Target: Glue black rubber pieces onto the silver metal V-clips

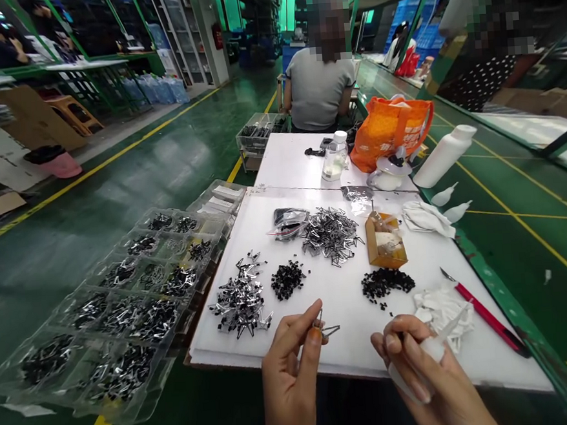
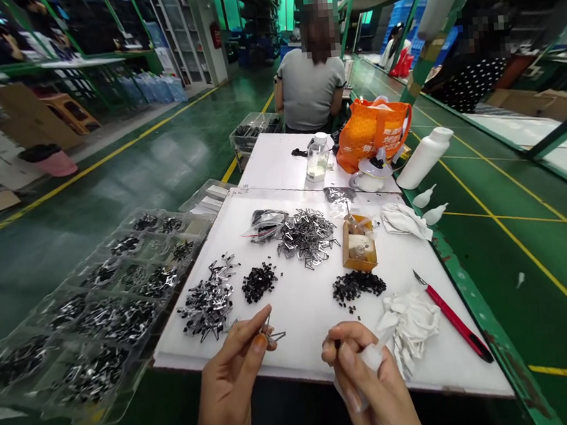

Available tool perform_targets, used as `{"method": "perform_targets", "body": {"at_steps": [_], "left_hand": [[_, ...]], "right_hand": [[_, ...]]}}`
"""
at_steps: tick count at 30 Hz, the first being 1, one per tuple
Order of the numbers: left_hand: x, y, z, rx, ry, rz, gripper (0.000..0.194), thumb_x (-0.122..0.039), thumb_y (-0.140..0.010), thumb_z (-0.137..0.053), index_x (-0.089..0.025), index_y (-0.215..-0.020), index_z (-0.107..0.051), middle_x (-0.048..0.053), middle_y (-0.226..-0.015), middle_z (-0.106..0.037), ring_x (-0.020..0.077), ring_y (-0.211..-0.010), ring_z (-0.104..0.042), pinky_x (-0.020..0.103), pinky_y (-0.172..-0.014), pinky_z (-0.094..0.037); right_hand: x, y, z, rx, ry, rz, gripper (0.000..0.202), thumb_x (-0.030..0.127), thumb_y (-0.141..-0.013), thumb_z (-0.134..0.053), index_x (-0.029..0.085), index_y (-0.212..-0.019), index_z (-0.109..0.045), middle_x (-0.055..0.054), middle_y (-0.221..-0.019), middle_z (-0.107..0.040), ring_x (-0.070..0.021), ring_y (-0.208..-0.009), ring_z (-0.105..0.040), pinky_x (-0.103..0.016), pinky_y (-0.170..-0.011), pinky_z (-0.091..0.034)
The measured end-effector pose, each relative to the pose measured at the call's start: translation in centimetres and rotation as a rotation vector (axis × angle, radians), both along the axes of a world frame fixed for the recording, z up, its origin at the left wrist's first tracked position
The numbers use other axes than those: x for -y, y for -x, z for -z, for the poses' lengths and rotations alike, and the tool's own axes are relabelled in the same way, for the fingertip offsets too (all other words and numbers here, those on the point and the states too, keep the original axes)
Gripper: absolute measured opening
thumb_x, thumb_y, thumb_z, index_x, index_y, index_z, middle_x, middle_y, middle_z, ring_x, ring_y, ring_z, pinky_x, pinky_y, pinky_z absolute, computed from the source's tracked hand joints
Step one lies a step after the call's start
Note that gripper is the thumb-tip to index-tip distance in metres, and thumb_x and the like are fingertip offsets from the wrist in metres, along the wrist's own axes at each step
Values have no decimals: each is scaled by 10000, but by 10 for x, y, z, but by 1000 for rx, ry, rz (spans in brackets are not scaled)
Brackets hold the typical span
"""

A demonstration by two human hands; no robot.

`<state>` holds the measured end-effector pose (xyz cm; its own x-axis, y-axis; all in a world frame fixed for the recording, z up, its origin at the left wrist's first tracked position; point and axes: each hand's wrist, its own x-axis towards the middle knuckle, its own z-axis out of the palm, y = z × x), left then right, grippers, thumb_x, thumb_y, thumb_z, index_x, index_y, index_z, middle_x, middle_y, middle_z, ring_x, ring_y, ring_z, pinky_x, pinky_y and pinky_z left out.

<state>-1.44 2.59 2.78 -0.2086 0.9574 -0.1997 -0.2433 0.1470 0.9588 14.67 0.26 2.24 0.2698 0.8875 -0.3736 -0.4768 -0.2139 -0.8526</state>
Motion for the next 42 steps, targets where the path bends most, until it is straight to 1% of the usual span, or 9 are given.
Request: {"method": "perform_targets", "body": {"at_steps": [5,9,14,19,24,27,31,36,42], "left_hand": [[0,-2,-2,1,85,11,338,-514,-797,-915,-314,-1068,-899,51,-985,-798,205,-933,-736,254,-849,-611],[-1,-4,-2,12,76,24,227,-472,-782,-930,-285,-908,-909,52,-1019,-802,207,-928,-760,232,-832,-617],[-1,-8,-5,55,78,42,184,-408,-779,-931,-250,-869,-904,82,-1179,-810,238,-984,-808,253,-888,-639],[2,-12,-11,83,73,83,88,-300,-783,-910,-245,-852,-898,85,-1216,-824,248,-1029,-828,228,-902,-641],[5,-17,-20,126,73,86,46,-250,-768,-913,-235,-798,-882,78,-1179,-836,235,-903,-848,244,-850,-661],[7,-20,-24,121,63,86,39,-238,-762,-911,-233,-775,-874,67,-1135,-840,213,-857,-845,229,-823,-657],[8,-21,-21,73,34,85,48,-211,-797,-864,-255,-779,-873,48,-1075,-854,188,-834,-828,229,-843,-644],[9,-20,-13,44,-10,117,79,-186,-789,-854,-256,-804,-886,61,-1004,-860,222,-896,-813,277,-911,-636],[9,-20,-13,71,-61,157,89,-177,-809,-857,-259,-816,-890,63,-964,-842,229,-900,-802,291,-909,-635]], "right_hand": [[7,-2,-3,-51,12,25,427,526,-672,-983,249,-878,-732,25,-588,-590,-52,-448,-343,-281,-606,-569],[15,-6,2,-77,27,6,400,481,-745,-953,247,-962,-712,4,-732,-662,-65,-467,-422,-292,-577,-534],[17,-8,3,-83,-13,-8,342,465,-752,-943,255,-920,-731,-30,-821,-704,-80,-488,-455,-301,-566,-525],[19,-9,7,11,-35,67,341,477,-715,-956,248,-875,-760,-89,-972,-734,-191,-691,-654,-312,-570,-537],[18,-9,8,122,-98,87,329,432,-711,-959,249,-914,-776,-74,-861,-723,-233,-766,-700,-337,-671,-585],[15,-8,6,153,-165,92,301,408,-709,-961,248,-849,-747,-60,-828,-704,-228,-767,-696,-340,-713,-591],[14,-7,3,137,-201,69,261,399,-754,-935,253,-835,-735,-68,-862,-712,-239,-826,-713,-335,-736,-594],[17,-10,4,74,-221,11,137,328,-820,-893,291,-845,-764,-60,-893,-748,-227,-901,-744,-310,-791,-611],[14,-3,-5,102,-189,100,209,349,-737,-954,282,-818,-773,-53,-816,-735,-208,-816,-734,-281,-744,-611]]}}
